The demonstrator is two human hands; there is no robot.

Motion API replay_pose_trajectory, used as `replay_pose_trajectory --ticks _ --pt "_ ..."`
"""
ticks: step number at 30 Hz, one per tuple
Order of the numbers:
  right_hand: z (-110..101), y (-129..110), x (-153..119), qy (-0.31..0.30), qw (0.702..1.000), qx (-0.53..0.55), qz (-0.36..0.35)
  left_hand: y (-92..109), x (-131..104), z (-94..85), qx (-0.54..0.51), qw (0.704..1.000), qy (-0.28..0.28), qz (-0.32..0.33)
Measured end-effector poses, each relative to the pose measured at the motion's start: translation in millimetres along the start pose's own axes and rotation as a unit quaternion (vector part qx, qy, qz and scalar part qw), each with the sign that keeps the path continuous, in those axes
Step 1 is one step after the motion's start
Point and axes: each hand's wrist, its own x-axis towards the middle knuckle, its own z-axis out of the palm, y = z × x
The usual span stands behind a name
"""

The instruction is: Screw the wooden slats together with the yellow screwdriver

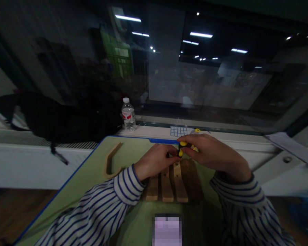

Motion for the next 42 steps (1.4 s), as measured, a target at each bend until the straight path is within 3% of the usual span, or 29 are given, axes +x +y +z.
replay_pose_trajectory --ticks 10,23,42 --pt "0.3 0.9 3.3 -0.002 1.0 -0.012 0.018 -2.7 -2.4 9.9 0.013 1.0 0.012 -0.005" --pt "-1.2 -3.8 4.8 -0.015 1.0 0.004 0.005 4.3 3.9 -3.6 0.054 0.998 -0.015 0.017" --pt "-3.9 -7.5 5.1 -0.019 0.999 -0.012 0.033 4.1 -0.4 6.0 0.075 0.997 0.015 0.001"
